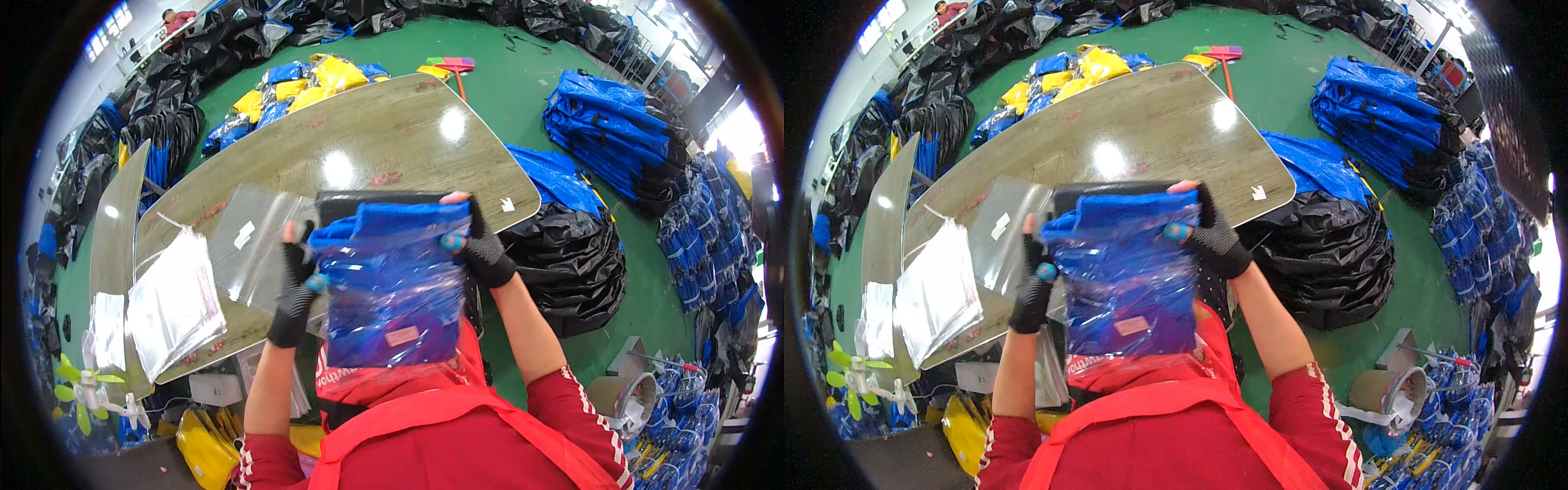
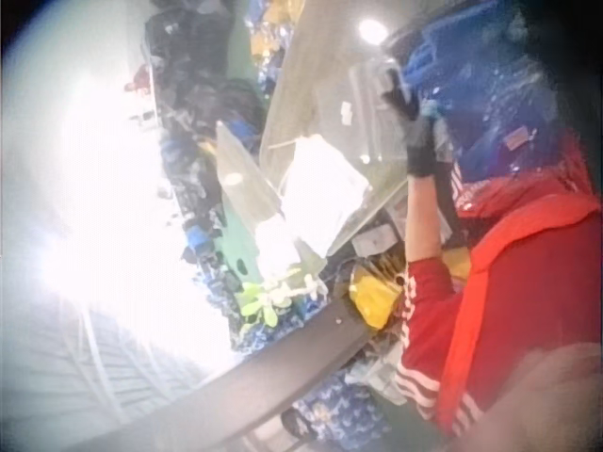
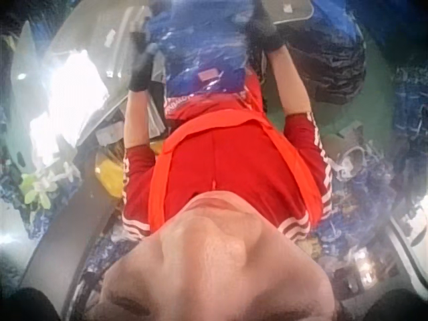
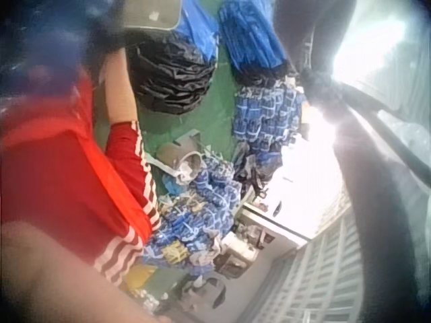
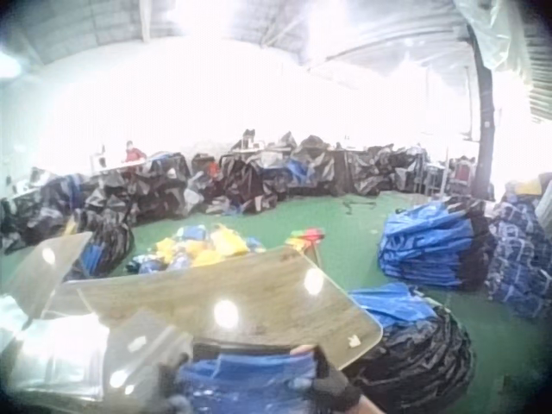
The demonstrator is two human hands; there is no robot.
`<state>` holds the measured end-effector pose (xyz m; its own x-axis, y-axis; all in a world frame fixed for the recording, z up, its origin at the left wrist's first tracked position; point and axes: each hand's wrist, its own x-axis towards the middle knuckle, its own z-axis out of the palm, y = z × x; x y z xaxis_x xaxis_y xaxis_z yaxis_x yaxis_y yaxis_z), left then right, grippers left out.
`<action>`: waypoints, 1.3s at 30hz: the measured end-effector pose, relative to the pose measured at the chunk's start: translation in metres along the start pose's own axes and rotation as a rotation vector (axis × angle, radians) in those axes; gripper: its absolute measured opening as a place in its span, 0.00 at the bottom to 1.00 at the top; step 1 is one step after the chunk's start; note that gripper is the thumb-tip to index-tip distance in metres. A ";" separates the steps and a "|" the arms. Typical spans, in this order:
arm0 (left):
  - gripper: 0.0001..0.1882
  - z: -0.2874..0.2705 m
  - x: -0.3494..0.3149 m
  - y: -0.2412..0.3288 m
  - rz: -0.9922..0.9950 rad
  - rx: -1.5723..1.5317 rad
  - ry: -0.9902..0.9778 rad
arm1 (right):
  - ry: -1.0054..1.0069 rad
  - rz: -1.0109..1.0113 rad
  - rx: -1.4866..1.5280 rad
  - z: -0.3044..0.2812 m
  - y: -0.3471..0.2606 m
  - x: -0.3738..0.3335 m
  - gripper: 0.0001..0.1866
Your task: The person folds blue and yellow tarps on a table, then places each folded tarp into a clear plastic bag. They repeat this process for multiple tarps, alternating between blue and yellow items.
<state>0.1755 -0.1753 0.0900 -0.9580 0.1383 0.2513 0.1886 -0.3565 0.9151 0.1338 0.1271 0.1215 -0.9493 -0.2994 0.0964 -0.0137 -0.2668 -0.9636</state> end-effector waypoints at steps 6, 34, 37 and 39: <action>0.42 0.020 -0.019 -0.025 -0.213 -0.073 0.192 | -0.066 -0.368 -1.253 0.023 -0.017 -0.011 0.58; 0.11 -0.012 -0.060 -0.037 0.014 0.616 0.345 | -0.249 -0.035 -0.385 -0.011 0.085 -0.008 0.22; 0.08 -0.018 -0.055 -0.031 -0.030 0.598 0.386 | -0.190 -0.097 -0.432 0.000 0.085 -0.009 0.17; 0.09 -0.020 -0.047 -0.024 -0.025 0.590 0.400 | -0.150 -0.237 -0.501 0.004 0.080 -0.008 0.13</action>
<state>0.2121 -0.1914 0.0500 -0.9481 -0.2497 0.1969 0.1432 0.2174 0.9655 0.1412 0.1039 0.0444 -0.8475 -0.4208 0.3236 -0.4030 0.1132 -0.9082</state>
